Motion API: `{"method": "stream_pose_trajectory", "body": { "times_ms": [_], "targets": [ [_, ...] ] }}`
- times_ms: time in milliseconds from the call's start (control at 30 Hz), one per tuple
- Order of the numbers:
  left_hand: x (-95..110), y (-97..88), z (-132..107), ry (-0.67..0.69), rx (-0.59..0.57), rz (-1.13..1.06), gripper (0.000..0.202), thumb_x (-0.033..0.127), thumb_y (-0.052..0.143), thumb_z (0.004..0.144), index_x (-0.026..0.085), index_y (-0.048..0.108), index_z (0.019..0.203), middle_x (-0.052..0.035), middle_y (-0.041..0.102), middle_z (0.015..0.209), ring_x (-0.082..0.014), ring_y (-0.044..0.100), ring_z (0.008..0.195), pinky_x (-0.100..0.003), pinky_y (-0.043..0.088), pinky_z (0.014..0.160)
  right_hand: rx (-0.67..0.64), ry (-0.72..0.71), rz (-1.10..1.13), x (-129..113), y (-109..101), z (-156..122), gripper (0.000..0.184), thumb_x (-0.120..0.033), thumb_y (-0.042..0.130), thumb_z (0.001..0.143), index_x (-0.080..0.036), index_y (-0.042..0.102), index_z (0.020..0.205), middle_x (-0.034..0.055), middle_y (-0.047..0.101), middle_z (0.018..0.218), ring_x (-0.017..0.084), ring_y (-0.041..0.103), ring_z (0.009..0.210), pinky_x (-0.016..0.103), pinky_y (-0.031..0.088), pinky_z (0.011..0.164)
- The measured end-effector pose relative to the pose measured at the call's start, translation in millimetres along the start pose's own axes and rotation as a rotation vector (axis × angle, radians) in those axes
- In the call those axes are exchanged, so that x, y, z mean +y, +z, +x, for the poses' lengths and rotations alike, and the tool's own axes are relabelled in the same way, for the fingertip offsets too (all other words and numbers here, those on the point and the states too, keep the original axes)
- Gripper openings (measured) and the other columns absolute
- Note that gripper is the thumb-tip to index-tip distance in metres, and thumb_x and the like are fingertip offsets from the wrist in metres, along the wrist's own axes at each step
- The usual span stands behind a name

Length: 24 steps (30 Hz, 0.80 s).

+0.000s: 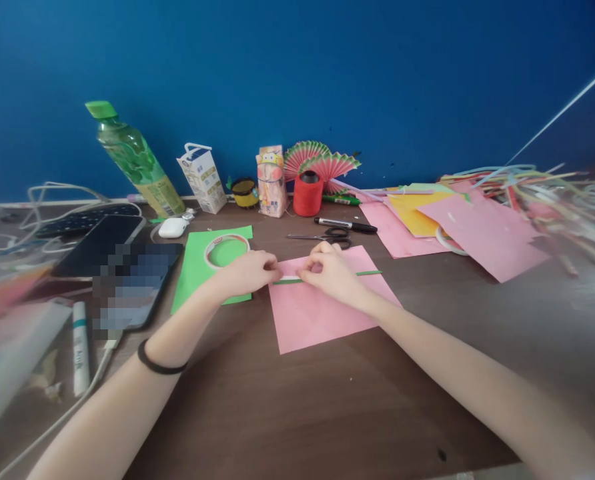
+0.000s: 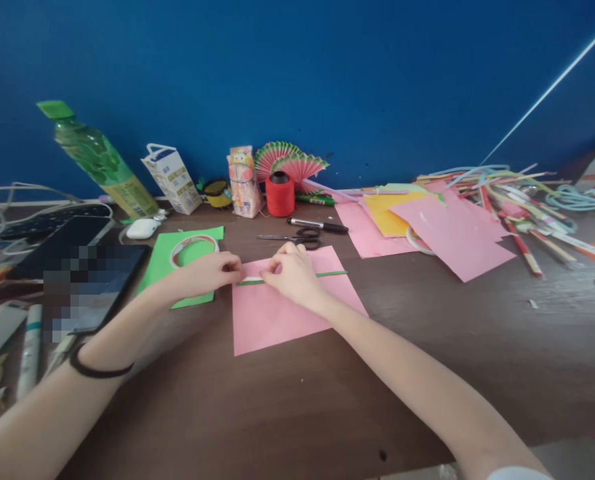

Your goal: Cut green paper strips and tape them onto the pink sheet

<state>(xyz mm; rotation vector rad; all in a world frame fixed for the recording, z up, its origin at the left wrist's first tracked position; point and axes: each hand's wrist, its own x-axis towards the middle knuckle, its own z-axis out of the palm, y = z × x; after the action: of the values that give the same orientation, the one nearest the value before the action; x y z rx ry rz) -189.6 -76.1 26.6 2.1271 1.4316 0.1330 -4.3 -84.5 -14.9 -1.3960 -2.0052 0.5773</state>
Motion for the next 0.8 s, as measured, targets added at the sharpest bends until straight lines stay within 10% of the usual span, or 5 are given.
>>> {"method": "stream_pose_trajectory", "body": {
  "times_ms": [800],
  "targets": [
    [10.5, 3.2, -1.6, -0.051, 0.007, 0.199, 0.021, 0.029, 0.044, 0.074, 0.017, 0.061, 0.071, -0.0057, 0.062, 0.082, -0.0201, 0.055, 0.08, -0.029, 0.039, 0.069, -0.07, -0.002, -0.085, 1.6, 2.3, 0.9, 0.016, -0.022, 0.067, 0.068, -0.018, 0.059, 0.055, 0.0054, 0.054, 0.082, 0.021, 0.042, 0.083, 0.036, 0.04, 0.078]
  ]
}}
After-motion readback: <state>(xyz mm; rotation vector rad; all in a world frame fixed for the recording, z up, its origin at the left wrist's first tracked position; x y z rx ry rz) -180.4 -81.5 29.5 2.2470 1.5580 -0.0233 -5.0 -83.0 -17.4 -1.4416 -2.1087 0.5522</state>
